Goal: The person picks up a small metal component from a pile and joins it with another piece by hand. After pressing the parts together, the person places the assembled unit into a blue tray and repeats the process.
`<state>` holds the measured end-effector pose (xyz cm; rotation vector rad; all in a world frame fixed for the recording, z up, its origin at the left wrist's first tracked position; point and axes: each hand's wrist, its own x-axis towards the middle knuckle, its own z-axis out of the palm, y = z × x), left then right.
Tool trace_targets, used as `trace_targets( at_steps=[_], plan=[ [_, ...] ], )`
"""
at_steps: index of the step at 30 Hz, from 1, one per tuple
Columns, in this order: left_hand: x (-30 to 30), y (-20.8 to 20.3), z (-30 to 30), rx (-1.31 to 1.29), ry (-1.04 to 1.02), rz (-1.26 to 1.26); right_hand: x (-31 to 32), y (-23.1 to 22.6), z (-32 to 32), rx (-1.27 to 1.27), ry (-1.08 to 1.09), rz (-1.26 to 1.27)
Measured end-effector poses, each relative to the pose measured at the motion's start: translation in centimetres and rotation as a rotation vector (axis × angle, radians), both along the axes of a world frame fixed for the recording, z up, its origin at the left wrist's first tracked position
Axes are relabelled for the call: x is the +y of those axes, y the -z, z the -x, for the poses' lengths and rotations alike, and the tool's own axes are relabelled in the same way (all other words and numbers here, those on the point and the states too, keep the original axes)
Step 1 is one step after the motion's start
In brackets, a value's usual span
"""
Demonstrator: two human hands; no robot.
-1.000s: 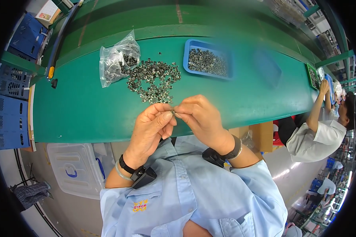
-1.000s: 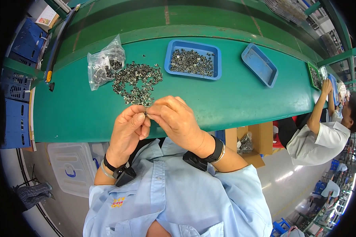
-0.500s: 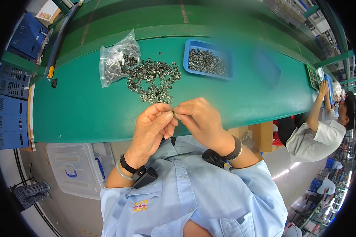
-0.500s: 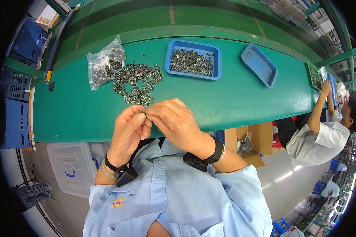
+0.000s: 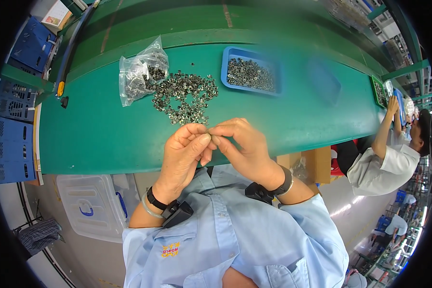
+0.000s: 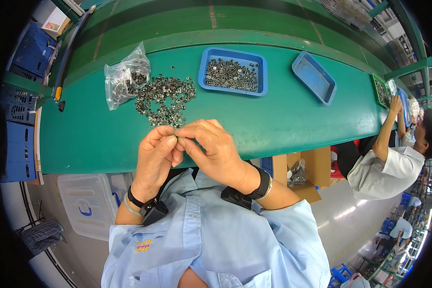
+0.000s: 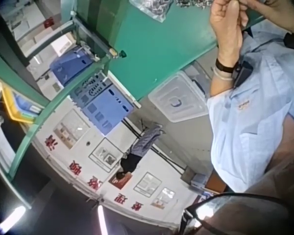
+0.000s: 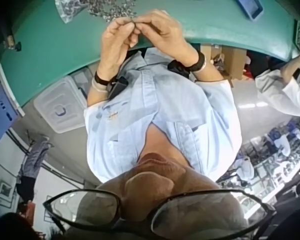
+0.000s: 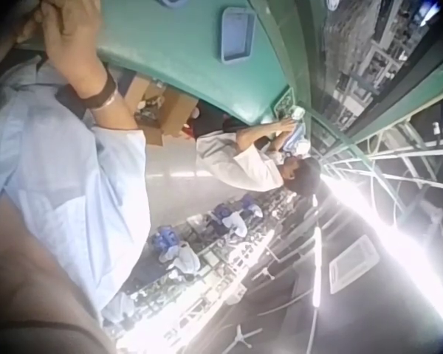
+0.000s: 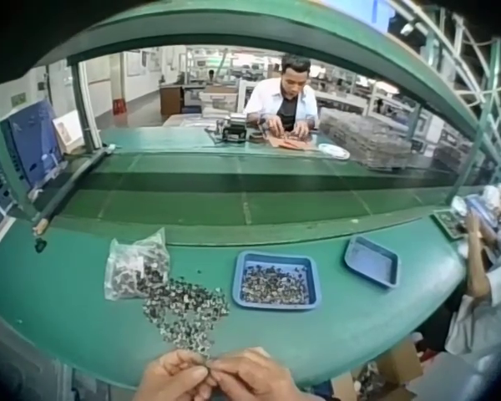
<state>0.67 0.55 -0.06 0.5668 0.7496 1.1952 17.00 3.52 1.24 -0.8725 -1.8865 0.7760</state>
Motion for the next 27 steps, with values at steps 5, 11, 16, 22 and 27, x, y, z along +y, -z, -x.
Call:
trace_targets(
  at_steps=[5, 11, 16, 22, 27],
  plan=[
    [0.1, 0.22, 0.08, -0.021, 0.014, -0.001, -0.02, 0.05, -0.42, 0.007, -0.006, 0.044],
    [0.19, 0.38, -0.03, -0.069, 0.05, 0.019, 0.2, -0.08, -0.72, 0.032, -0.028, 0.041],
    [0.13, 0.42, -0.17, -0.04, 0.057, 0.006, 0.17, -0.15, -0.94, 0.011, -0.02, 0.055],
    [0.27, 0.42, -0.41, -0.024, 0.038, -0.002, 0.22, 0.0, -0.98, 0.038, -0.02, 0.09],
    [0.35, 0.22, -0.54, -0.004, 0.013, -0.008, 0.32, 0.12, -0.94, 0.05, -0.025, 0.104]
  ],
)
